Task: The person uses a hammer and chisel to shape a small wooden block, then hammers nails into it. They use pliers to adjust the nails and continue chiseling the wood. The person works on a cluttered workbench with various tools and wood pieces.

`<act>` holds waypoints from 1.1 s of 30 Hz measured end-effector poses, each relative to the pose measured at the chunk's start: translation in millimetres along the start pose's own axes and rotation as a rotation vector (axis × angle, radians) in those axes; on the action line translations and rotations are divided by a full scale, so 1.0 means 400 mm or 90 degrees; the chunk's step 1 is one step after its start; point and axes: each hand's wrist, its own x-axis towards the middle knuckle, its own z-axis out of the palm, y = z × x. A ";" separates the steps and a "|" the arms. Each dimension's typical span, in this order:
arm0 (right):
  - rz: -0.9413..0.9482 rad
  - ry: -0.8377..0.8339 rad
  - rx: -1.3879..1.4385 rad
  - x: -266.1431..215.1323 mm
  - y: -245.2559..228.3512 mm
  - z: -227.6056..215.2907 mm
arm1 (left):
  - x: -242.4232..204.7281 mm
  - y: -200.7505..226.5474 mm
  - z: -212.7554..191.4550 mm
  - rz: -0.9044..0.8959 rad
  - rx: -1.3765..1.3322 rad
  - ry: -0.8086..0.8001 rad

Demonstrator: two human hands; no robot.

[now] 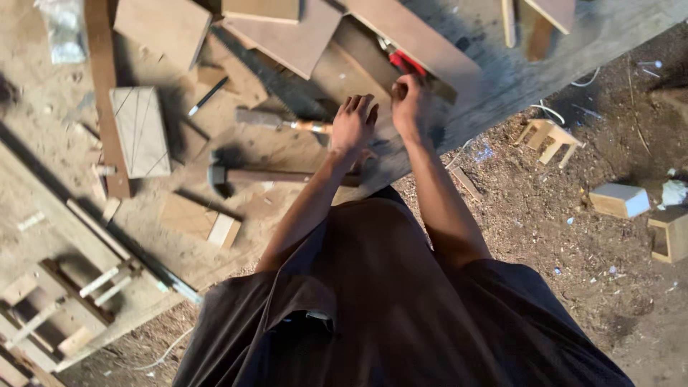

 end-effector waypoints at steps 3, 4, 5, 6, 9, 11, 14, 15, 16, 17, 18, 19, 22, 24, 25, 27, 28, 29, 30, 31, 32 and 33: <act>0.022 -0.008 -0.123 0.035 0.035 0.004 | 0.070 0.009 0.059 -0.058 -0.003 -0.033; 0.041 -0.022 -0.182 0.054 0.045 0.005 | 0.095 0.010 0.074 -0.082 -0.001 -0.045; 0.062 -0.045 -0.190 0.071 0.053 0.006 | 0.119 0.011 0.086 -0.106 0.001 -0.057; 0.083 -0.071 -0.199 0.082 0.060 0.003 | 0.139 0.017 0.099 -0.131 0.001 -0.070; 0.081 -0.126 -0.247 0.089 0.064 0.004 | 0.153 0.030 0.106 -0.204 -0.014 -0.085; 0.052 -0.141 -0.261 0.105 0.050 0.021 | 0.173 0.035 0.094 -0.231 -0.049 -0.047; 0.046 -0.154 -0.275 0.111 0.056 0.022 | 0.188 0.042 0.080 -0.371 -0.029 -0.094; 0.066 -0.161 -0.287 0.110 0.061 0.022 | 0.188 0.045 0.077 -0.369 -0.029 -0.086; 0.083 -0.167 -0.296 0.114 0.065 0.029 | 0.192 0.044 0.073 -0.368 -0.026 -0.076; 0.105 -0.185 -0.300 0.123 0.072 0.034 | 0.195 0.040 0.068 -0.366 -0.024 -0.066; 0.131 -0.206 -0.305 0.124 0.080 0.036 | 0.189 0.038 0.066 -0.388 -0.022 -0.075; 0.156 -0.227 -0.309 0.118 0.085 0.040 | 0.182 0.037 0.066 -0.411 -0.021 -0.085; 0.105 -0.175 -0.298 0.112 0.094 0.043 | 0.164 0.033 0.059 -0.417 -0.047 -0.101; 0.023 -0.123 -0.307 0.104 0.093 0.047 | 0.148 0.029 0.050 -0.411 -0.054 -0.099; -0.017 -0.100 -0.310 0.089 0.087 0.050 | 0.127 0.025 0.039 -0.409 -0.048 -0.095; 0.082 -0.112 -0.229 0.087 0.085 0.035 | 0.104 0.026 0.030 -0.401 -0.062 -0.082; 0.127 -0.118 -0.188 0.093 0.086 0.023 | 0.097 0.026 0.024 -0.396 -0.079 -0.071; 0.076 -0.113 -0.181 0.099 0.088 0.008 | 0.089 0.027 0.016 -0.392 -0.097 -0.059; 0.023 -0.112 -0.172 0.100 0.088 0.003 | 0.076 0.025 0.004 -0.393 -0.108 -0.061; -0.029 -0.111 -0.162 0.099 0.087 0.002 | 0.061 0.023 -0.009 -0.394 -0.120 -0.062; -0.013 -0.128 -0.166 0.099 0.088 0.006 | 0.050 0.022 -0.022 -0.392 -0.132 -0.064; 0.003 -0.146 -0.171 0.100 0.091 0.013 | 0.042 0.019 -0.034 -0.395 -0.141 -0.063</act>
